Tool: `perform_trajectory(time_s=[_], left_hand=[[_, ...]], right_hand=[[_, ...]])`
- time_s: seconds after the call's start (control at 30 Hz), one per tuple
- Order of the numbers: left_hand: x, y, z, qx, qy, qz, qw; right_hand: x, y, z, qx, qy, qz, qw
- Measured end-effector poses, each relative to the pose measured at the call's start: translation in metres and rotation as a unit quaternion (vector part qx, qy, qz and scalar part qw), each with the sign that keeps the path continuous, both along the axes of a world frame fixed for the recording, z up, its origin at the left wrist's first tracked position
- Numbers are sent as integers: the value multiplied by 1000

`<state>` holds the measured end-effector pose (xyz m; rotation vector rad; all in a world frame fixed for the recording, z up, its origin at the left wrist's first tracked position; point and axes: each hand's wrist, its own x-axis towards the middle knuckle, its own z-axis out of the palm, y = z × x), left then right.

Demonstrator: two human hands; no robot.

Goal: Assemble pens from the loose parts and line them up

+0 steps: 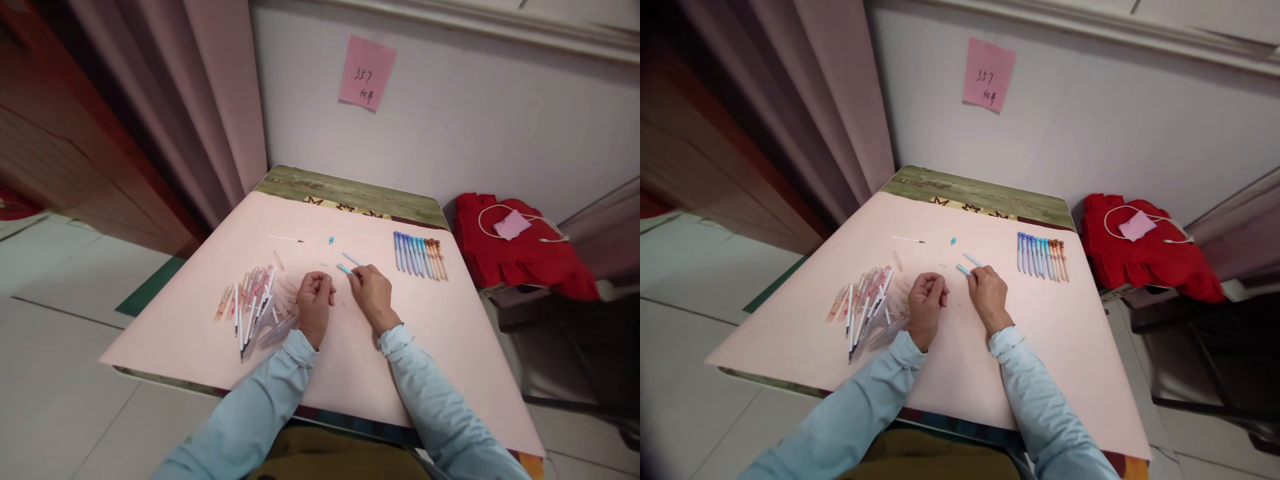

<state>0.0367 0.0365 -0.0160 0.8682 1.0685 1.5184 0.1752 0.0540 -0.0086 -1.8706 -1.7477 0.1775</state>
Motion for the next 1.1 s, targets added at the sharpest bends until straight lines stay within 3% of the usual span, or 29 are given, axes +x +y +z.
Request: perform_trajectory(time_s=[0.1, 0.2, 0.27, 0.57, 0.67, 0.8, 0.9, 1.0, 1.1], left_hand=[[0, 0, 1, -10, -18, -23, 1000], [1, 0, 5, 4, -12, -31, 999], [1, -1, 7, 18, 4, -27, 999], [-2, -2, 10, 15, 14, -40, 999], [-3, -4, 12, 25, 15, -65, 997], [0, -10, 13, 26, 49, -157, 986], [2, -11, 13, 26, 66, -169, 983], [0, -5, 13, -13, 4, -137, 990], [-5, 2, 14, -56, -137, -132, 980]], right_hand=[[-6, -6, 3, 33, 152, 31, 987], [-14, -15, 5, 39, 313, 82, 945], [-17, -21, 6, 31, 367, 102, 924], [-17, -24, 7, -51, 461, 136, 876], [-13, -26, 15, -33, 454, 115, 883], [-7, -27, 24, 22, 416, 121, 901], [-5, -27, 26, 26, 406, 107, 907], [-7, -28, 23, 1, 465, 100, 879], [-10, -27, 21, -34, 502, 133, 854]])
